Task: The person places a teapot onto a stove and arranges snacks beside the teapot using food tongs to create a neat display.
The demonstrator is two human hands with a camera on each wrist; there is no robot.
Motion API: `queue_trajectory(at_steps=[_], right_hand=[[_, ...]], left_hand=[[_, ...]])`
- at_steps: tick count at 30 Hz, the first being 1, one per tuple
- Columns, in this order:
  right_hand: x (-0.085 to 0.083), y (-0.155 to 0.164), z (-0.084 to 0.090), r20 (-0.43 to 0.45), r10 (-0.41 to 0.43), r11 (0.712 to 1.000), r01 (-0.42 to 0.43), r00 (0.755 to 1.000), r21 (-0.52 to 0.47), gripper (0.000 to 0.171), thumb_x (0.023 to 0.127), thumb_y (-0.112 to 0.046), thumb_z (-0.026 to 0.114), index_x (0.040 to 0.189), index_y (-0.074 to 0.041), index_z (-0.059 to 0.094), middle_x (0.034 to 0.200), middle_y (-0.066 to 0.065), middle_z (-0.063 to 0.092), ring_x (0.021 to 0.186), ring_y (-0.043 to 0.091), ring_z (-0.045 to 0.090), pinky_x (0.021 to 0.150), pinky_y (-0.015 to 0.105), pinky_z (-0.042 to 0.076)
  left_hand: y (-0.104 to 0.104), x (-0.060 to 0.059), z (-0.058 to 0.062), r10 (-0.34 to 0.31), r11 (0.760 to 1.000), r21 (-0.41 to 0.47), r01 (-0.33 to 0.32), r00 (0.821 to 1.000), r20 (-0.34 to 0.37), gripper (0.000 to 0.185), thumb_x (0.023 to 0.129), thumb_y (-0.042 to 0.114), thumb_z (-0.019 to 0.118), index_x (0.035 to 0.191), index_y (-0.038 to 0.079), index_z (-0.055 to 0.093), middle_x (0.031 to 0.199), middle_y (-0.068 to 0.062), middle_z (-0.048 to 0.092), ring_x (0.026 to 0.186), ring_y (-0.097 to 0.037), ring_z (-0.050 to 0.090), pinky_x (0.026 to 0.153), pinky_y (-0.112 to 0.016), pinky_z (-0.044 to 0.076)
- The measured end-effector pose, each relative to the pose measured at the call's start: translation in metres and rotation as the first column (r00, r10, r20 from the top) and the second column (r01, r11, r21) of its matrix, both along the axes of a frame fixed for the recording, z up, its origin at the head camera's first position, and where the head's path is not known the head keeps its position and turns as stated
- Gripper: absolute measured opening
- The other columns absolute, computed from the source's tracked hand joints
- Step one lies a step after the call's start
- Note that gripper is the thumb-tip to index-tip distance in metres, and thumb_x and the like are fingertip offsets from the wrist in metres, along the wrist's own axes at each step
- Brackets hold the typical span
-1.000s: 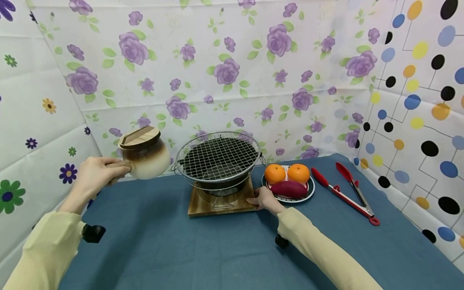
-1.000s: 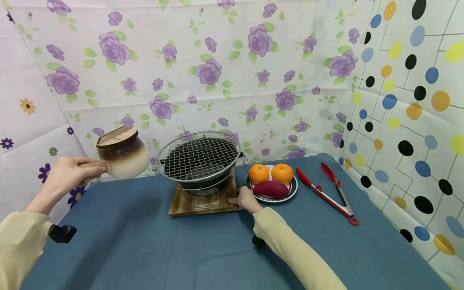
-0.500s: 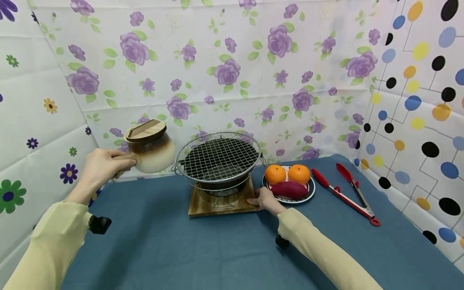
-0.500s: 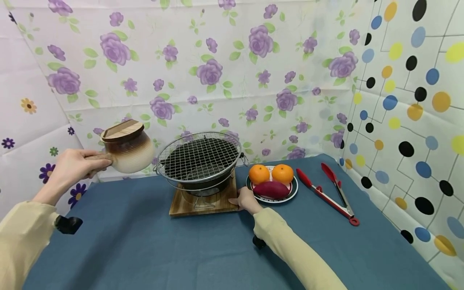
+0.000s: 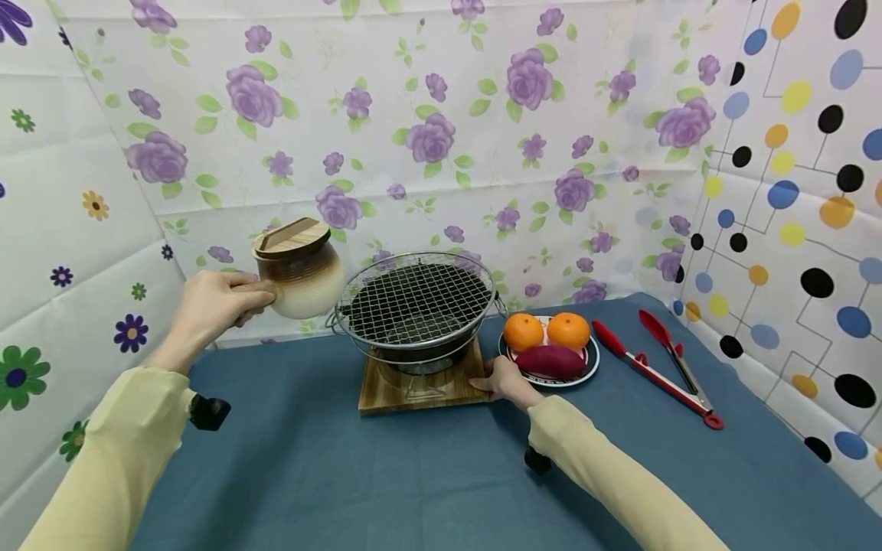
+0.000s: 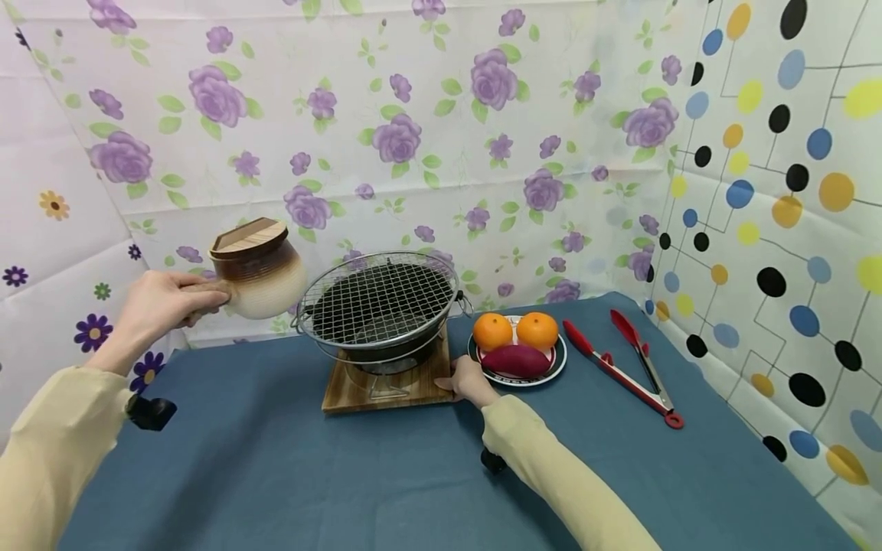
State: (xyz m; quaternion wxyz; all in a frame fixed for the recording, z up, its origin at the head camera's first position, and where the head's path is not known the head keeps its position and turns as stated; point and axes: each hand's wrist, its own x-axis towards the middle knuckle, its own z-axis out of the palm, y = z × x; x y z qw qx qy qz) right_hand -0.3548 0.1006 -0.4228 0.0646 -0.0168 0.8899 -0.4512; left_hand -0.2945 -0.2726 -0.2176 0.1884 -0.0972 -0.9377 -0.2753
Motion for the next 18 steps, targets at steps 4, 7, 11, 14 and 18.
queue_trajectory(at_steps=[4, 7, 11, 14, 18], right_hand=[[0.000, 0.000, 0.000, 0.001, -0.005, 1.000, 0.005, 1.000, -0.015, 0.030, 0.080, -0.008, 0.070, 0.102, 0.010, 0.061, 0.077, 0.012, 0.059, 0.058, 0.020, 0.061, 0.053, 0.029, 0.054], [0.001, 0.000, -0.001, -0.008, 0.004, 1.000, -0.004, 1.000, -0.013, 0.029, 0.080, -0.008, 0.070, 0.102, 0.010, 0.061, 0.074, 0.010, 0.058, 0.058, 0.020, 0.060, 0.053, 0.029, 0.054], [0.002, 0.001, -0.001, -0.011, 0.006, 1.000, -0.006, 1.000, -0.009, 0.028, 0.081, -0.009, 0.070, 0.101, 0.009, 0.062, 0.072, 0.009, 0.059, 0.058, 0.020, 0.060, 0.053, 0.030, 0.054], [0.001, 0.001, -0.001, -0.013, 0.007, 1.000, -0.007, 1.000, -0.009, 0.031, 0.081, -0.009, 0.070, 0.103, 0.010, 0.061, 0.074, 0.010, 0.059, 0.058, 0.020, 0.060, 0.053, 0.030, 0.054], [0.000, 0.000, -0.001, -0.013, 0.011, 1.000, -0.011, 1.000, -0.005, 0.031, 0.081, -0.009, 0.069, 0.103, 0.010, 0.061, 0.076, 0.010, 0.059, 0.058, 0.021, 0.061, 0.053, 0.030, 0.054]], left_hand=[[0.008, -0.003, 0.001, -0.027, 1.000, 0.013, 0.027, 1.000, -0.002, 0.032, 0.083, 0.033, 0.065, 0.073, 0.002, 0.066, 0.052, -0.005, 0.053, 0.047, -0.019, 0.048, 0.042, -0.028, 0.036], [0.014, -0.006, 0.003, -0.024, 1.000, 0.000, 0.024, 1.000, -0.006, 0.031, 0.083, 0.032, 0.064, 0.075, 0.002, 0.067, 0.050, -0.005, 0.052, 0.047, -0.019, 0.047, 0.043, -0.028, 0.035], [0.024, -0.011, 0.005, -0.022, 1.000, -0.016, 0.021, 1.000, -0.011, 0.029, 0.083, 0.032, 0.064, 0.079, 0.003, 0.069, 0.049, -0.004, 0.051, 0.047, -0.020, 0.047, 0.045, -0.030, 0.035], [0.031, -0.015, 0.006, -0.034, 0.999, 0.007, 0.034, 0.999, 0.003, 0.029, 0.083, 0.031, 0.064, 0.079, 0.003, 0.069, 0.049, -0.004, 0.050, 0.047, -0.021, 0.047, 0.045, -0.031, 0.036], [0.038, -0.019, 0.008, -0.062, 0.997, 0.053, 0.060, 0.998, 0.032, 0.028, 0.083, 0.029, 0.064, 0.078, 0.002, 0.068, 0.050, -0.004, 0.049, 0.048, -0.021, 0.046, 0.046, -0.031, 0.036]])
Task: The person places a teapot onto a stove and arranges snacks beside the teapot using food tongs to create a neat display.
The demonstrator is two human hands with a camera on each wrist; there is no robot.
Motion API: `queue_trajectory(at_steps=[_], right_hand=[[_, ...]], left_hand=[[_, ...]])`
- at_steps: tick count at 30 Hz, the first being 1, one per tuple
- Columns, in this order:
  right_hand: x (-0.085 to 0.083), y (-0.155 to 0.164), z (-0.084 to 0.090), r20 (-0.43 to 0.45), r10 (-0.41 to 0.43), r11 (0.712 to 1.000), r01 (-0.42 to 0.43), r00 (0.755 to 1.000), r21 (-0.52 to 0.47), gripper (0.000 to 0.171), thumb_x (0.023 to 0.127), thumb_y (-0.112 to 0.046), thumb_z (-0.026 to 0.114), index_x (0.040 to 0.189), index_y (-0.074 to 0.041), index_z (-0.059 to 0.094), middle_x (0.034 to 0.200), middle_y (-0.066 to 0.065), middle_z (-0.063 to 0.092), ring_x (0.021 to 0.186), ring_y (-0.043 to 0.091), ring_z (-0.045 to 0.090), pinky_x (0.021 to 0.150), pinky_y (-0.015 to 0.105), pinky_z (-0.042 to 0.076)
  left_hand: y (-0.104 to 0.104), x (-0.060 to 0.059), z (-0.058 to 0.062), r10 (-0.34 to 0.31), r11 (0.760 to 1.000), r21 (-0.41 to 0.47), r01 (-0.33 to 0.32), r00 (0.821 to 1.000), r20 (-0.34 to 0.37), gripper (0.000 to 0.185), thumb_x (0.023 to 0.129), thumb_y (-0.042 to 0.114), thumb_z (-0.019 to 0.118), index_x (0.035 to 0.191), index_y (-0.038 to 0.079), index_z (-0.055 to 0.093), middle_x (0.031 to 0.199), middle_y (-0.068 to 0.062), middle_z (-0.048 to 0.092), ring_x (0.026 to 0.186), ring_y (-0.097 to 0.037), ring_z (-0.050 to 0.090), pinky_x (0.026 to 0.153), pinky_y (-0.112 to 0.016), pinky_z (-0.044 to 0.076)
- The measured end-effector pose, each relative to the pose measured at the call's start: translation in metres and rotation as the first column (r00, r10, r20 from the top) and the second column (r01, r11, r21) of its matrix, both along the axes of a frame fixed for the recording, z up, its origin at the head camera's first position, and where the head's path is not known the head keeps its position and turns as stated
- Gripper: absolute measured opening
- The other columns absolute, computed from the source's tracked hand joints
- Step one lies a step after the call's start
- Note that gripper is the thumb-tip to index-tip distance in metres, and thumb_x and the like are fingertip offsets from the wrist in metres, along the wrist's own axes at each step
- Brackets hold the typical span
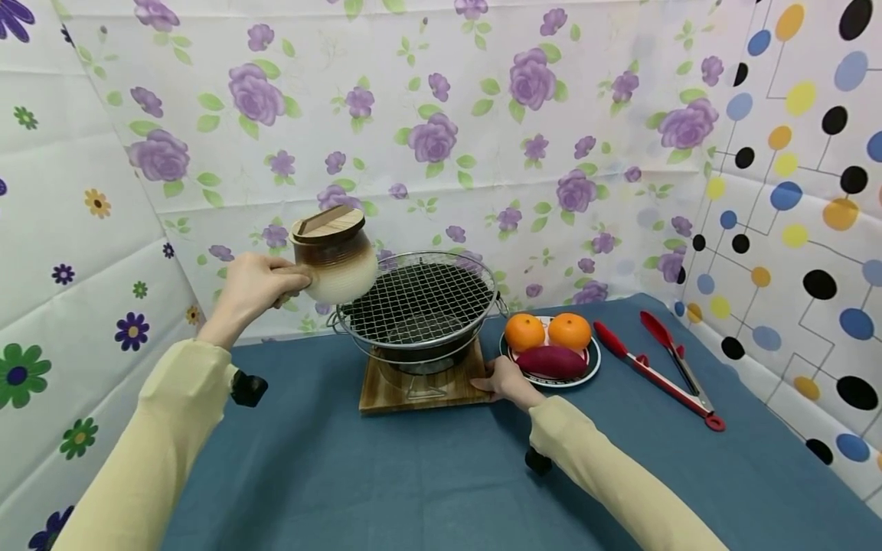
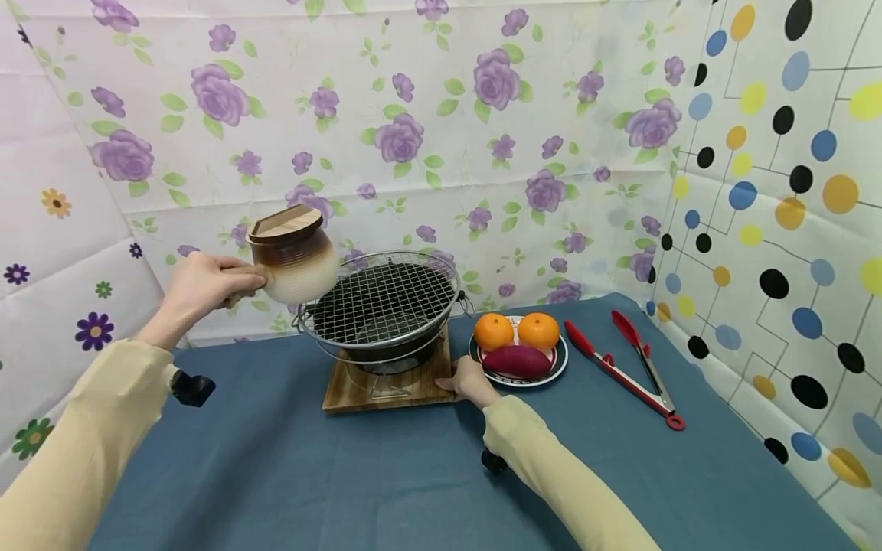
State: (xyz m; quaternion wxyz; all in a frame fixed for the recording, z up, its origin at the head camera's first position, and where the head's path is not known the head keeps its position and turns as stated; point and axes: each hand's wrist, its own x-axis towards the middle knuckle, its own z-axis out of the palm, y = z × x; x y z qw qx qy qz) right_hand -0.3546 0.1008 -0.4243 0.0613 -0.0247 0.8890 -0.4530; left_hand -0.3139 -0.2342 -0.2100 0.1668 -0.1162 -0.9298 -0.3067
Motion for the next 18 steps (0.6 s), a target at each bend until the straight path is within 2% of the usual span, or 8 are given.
queue_trajectory(at_steps=[8, 18], right_hand=[[0.003, -0.001, 0.002, -0.005, 0.000, 1.000, 0.000, 1.000, -0.013, 0.036, 0.081, -0.008, 0.069, 0.108, 0.012, 0.058, 0.088, 0.016, 0.061, 0.061, 0.022, 0.061, 0.054, 0.031, 0.054], [0.003, 0.001, 0.002, -0.002, -0.002, 0.999, 0.002, 1.000, -0.047, 0.034, 0.081, -0.008, 0.070, 0.107, 0.011, 0.059, 0.086, 0.014, 0.061, 0.065, 0.021, 0.061, 0.055, 0.031, 0.054]], left_hand=[[0.015, -0.011, 0.000, -0.012, 1.000, 0.028, 0.012, 1.000, -0.006, 0.027, 0.082, 0.024, 0.064, 0.068, 0.000, 0.062, 0.051, -0.006, 0.049, 0.047, -0.020, 0.046, 0.044, -0.030, 0.040], [0.033, -0.020, -0.005, -0.009, 1.000, 0.001, 0.009, 1.000, -0.029, 0.023, 0.080, 0.020, 0.062, 0.066, 0.001, 0.063, 0.049, -0.006, 0.050, 0.045, -0.020, 0.046, 0.042, -0.028, 0.036]])
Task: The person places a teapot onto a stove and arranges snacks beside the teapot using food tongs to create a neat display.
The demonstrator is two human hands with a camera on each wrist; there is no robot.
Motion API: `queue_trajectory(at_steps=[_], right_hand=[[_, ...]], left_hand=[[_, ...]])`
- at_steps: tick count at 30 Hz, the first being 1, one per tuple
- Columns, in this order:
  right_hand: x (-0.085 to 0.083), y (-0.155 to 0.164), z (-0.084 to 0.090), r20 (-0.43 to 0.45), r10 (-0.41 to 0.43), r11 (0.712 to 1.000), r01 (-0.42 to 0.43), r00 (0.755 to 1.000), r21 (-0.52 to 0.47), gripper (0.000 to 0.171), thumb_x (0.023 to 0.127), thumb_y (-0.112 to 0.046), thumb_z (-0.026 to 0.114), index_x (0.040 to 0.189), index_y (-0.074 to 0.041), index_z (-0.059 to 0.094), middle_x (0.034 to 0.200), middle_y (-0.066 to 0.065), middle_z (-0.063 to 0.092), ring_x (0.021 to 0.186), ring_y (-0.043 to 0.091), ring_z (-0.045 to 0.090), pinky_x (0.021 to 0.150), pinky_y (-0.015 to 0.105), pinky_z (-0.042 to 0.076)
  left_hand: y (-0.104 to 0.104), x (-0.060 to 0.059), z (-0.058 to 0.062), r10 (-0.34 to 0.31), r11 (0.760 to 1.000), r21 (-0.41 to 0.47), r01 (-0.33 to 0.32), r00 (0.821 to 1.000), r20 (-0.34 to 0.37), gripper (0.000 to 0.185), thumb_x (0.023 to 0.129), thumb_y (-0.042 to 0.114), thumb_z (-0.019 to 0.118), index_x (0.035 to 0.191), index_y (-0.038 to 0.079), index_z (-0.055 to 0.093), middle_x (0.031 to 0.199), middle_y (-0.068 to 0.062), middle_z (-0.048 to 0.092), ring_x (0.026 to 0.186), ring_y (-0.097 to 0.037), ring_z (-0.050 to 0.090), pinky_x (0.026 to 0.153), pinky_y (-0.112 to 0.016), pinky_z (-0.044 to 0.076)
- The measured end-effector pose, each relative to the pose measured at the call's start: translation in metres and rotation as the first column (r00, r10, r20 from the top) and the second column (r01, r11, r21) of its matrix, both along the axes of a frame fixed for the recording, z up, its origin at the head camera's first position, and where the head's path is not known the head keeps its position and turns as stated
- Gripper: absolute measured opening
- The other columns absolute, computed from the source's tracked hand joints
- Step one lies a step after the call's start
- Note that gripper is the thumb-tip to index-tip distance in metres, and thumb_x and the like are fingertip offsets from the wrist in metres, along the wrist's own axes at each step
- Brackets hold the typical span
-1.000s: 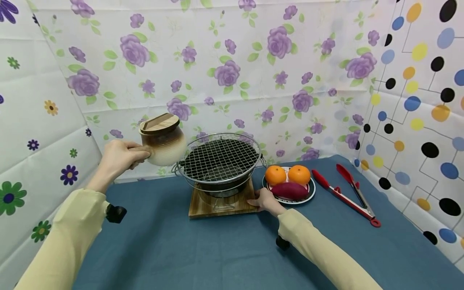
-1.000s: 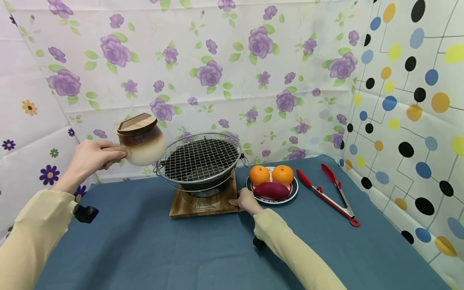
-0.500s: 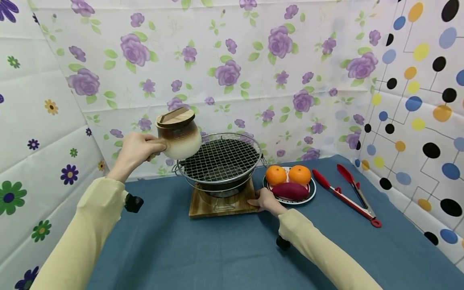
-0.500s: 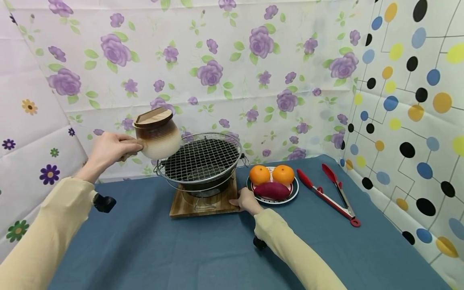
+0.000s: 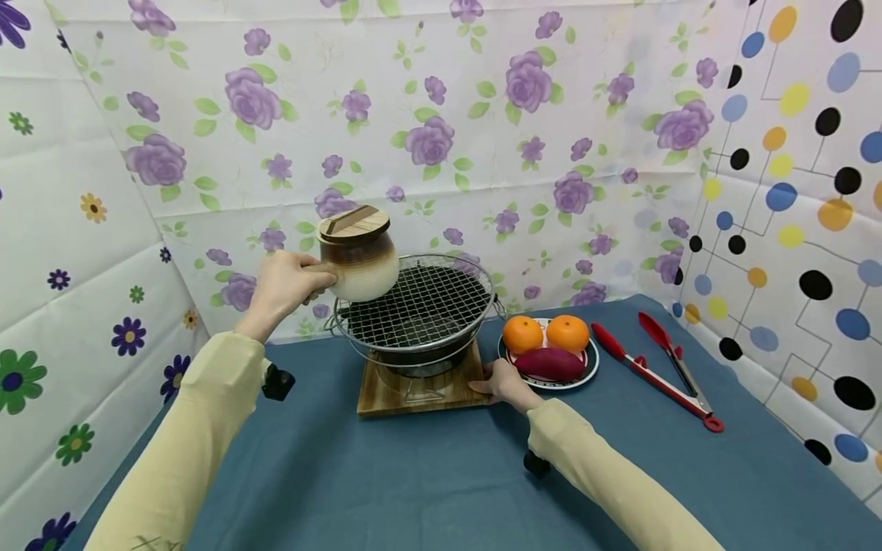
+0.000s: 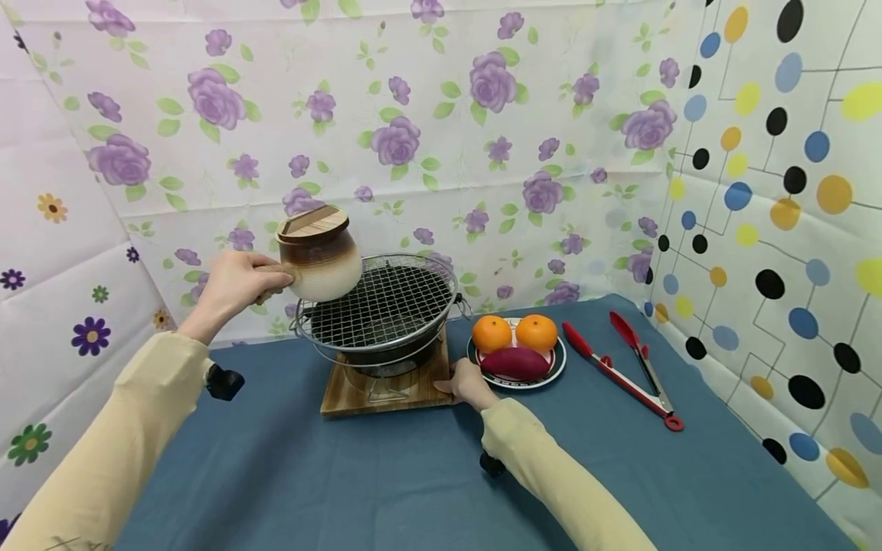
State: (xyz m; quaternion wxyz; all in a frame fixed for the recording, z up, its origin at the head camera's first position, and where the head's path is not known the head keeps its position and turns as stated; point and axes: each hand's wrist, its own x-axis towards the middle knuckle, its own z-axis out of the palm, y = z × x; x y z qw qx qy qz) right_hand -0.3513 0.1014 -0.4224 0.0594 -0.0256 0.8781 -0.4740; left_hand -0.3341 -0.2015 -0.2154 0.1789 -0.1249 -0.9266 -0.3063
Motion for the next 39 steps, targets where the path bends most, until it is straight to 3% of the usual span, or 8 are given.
queue_trajectory(at_steps=[13, 24, 39], right_hand=[[-0.003, -0.001, 0.000, -0.009, -0.003, 0.999, 0.003, 1.000, 0.043, 0.034, 0.080, -0.009, 0.070, 0.106, 0.011, 0.060, 0.078, 0.012, 0.060, 0.057, 0.022, 0.061, 0.053, 0.030, 0.054], [-0.002, 0.001, -0.002, -0.009, 0.006, 1.000, -0.006, 1.000, 0.010, 0.031, 0.080, -0.010, 0.070, 0.102, 0.010, 0.061, 0.076, 0.011, 0.060, 0.057, 0.021, 0.061, 0.052, 0.030, 0.054], [-0.002, 0.002, -0.004, -0.014, 0.023, 1.000, -0.023, 1.000, -0.020, 0.030, 0.081, -0.008, 0.070, 0.102, 0.010, 0.061, 0.075, 0.010, 0.061, 0.059, 0.020, 0.061, 0.053, 0.030, 0.054]], left_hand=[[0.017, -0.012, -0.004, -0.028, 0.999, 0.041, 0.028, 1.000, 0.010, 0.023, 0.078, 0.017, 0.066, 0.086, -0.004, 0.070, 0.054, -0.006, 0.057, 0.045, -0.016, 0.051, 0.040, -0.026, 0.043], [0.025, -0.020, -0.014, -0.035, 0.997, 0.072, 0.033, 0.999, 0.033, 0.021, 0.078, 0.020, 0.065, 0.074, 0.000, 0.067, 0.052, -0.007, 0.054, 0.043, -0.017, 0.048, 0.036, -0.028, 0.041], [0.027, -0.025, -0.020, -0.042, 0.997, 0.061, 0.040, 0.999, 0.032, 0.021, 0.077, 0.018, 0.067, 0.086, -0.001, 0.069, 0.057, -0.007, 0.059, 0.048, -0.018, 0.053, 0.042, -0.027, 0.045]])
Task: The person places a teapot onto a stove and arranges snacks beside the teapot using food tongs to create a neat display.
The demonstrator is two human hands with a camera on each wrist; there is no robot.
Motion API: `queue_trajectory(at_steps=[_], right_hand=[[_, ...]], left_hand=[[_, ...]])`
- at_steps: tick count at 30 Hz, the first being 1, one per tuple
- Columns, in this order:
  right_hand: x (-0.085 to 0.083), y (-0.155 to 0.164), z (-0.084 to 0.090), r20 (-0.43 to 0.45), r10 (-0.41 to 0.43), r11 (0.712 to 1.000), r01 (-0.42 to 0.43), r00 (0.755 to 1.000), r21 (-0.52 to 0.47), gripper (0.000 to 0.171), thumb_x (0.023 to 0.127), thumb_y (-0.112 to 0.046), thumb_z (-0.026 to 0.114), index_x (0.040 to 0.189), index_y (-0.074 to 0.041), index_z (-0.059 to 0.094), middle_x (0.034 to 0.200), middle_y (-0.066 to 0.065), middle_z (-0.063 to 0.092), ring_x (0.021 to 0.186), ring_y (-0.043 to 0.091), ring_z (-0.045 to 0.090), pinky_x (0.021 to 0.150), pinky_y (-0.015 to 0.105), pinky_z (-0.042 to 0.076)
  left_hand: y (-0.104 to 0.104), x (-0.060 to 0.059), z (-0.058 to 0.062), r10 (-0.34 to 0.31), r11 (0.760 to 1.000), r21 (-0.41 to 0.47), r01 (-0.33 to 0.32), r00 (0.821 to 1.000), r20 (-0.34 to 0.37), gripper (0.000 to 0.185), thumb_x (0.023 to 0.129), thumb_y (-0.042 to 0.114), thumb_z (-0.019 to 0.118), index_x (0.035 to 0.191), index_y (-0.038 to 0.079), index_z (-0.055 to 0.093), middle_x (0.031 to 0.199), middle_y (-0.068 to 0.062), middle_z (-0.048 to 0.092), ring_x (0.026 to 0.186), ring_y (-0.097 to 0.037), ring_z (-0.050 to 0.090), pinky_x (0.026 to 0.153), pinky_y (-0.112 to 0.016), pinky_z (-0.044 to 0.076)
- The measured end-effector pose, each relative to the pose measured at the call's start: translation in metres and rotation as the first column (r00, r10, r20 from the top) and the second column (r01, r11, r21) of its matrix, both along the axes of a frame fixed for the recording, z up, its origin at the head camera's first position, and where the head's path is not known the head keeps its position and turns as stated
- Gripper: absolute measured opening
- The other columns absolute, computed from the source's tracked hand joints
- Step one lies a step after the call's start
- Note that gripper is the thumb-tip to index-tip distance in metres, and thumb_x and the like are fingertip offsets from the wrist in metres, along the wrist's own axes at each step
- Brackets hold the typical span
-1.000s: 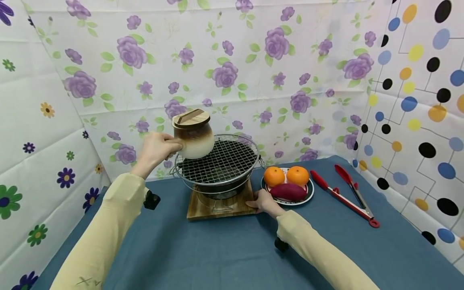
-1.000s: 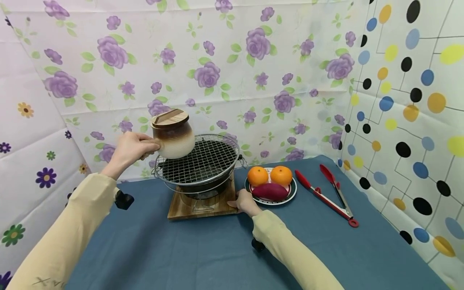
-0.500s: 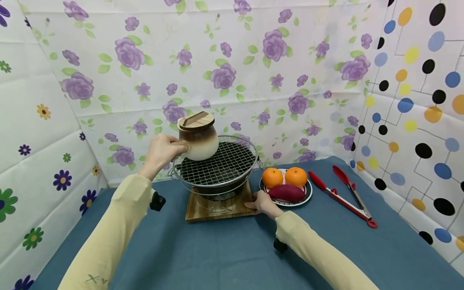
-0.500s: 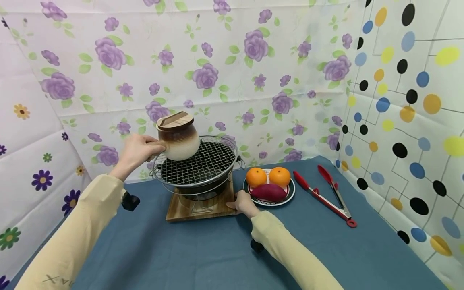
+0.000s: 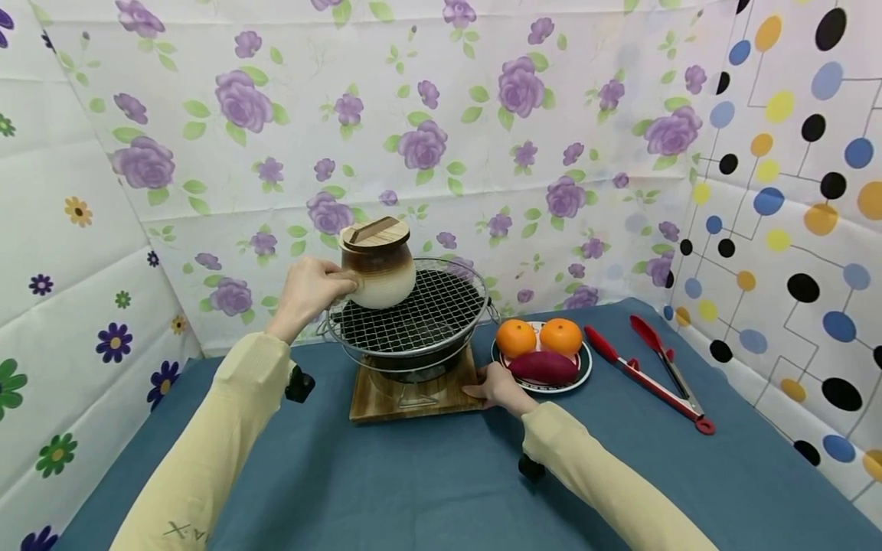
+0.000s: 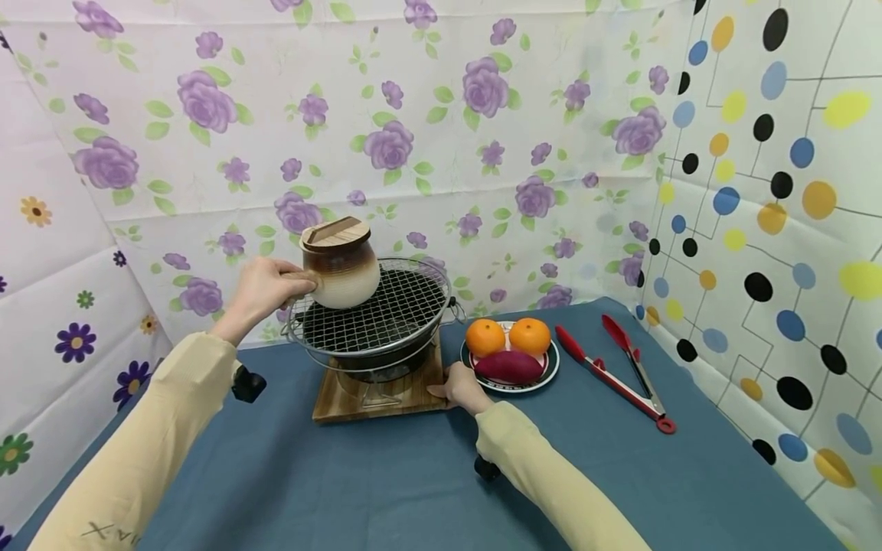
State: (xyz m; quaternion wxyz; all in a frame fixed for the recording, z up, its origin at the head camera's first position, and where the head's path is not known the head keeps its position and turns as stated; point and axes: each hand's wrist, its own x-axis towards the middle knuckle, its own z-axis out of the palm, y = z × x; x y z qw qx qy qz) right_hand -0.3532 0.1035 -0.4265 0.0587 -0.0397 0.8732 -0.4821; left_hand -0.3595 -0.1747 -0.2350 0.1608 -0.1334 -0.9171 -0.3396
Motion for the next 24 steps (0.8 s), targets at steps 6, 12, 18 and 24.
queue_trajectory(at_steps=[6, 12, 18, 24], right_hand=[[0.0002, -0.0008, -0.0001, -0.007, 0.005, 1.000, -0.005, 1.000, 0.000, 0.029, 0.081, -0.008, 0.069, 0.103, 0.010, 0.061, 0.074, 0.009, 0.060, 0.059, 0.020, 0.061, 0.053, 0.030, 0.054], [-0.0006, -0.0011, 0.0000, 0.003, -0.006, 1.000, 0.006, 1.000, 0.007, 0.030, 0.081, -0.008, 0.069, 0.103, 0.010, 0.061, 0.076, 0.010, 0.061, 0.060, 0.020, 0.061, 0.052, 0.030, 0.054], [-0.0012, -0.0011, -0.0009, 0.003, -0.003, 1.000, 0.003, 1.000, 0.013, 0.030, 0.081, -0.008, 0.069, 0.104, 0.010, 0.061, 0.078, 0.011, 0.061, 0.060, 0.020, 0.061, 0.052, 0.029, 0.054], [-0.0003, -0.0012, -0.0014, 0.000, -0.011, 1.000, 0.011, 1.000, 0.004, 0.032, 0.081, -0.008, 0.069, 0.106, 0.010, 0.060, 0.080, 0.011, 0.062, 0.061, 0.021, 0.062, 0.052, 0.030, 0.054]], left_hand=[[-0.0014, -0.0006, -0.0007, 0.003, 1.000, -0.020, -0.003, 1.000, -0.013, 0.025, 0.078, 0.020, 0.067, 0.090, -0.002, 0.069, 0.060, -0.007, 0.060, 0.049, -0.018, 0.054, 0.044, -0.028, 0.046], [-0.0010, 0.0012, -0.0006, 0.001, 1.000, -0.022, -0.001, 1.000, -0.006, 0.024, 0.078, 0.020, 0.067, 0.090, -0.001, 0.070, 0.061, -0.007, 0.061, 0.052, -0.022, 0.056, 0.044, -0.028, 0.045], [0.0001, 0.0027, -0.0013, 0.004, 1.000, -0.021, -0.004, 1.000, 0.004, 0.020, 0.078, 0.020, 0.066, 0.085, 0.002, 0.071, 0.058, -0.007, 0.060, 0.057, -0.029, 0.059, 0.044, -0.027, 0.044], [0.0014, 0.0025, -0.0019, 0.002, 1.000, -0.015, -0.002, 1.000, 0.013, 0.021, 0.078, 0.019, 0.065, 0.088, 0.001, 0.070, 0.060, -0.007, 0.060, 0.060, -0.030, 0.060, 0.044, -0.027, 0.044]])
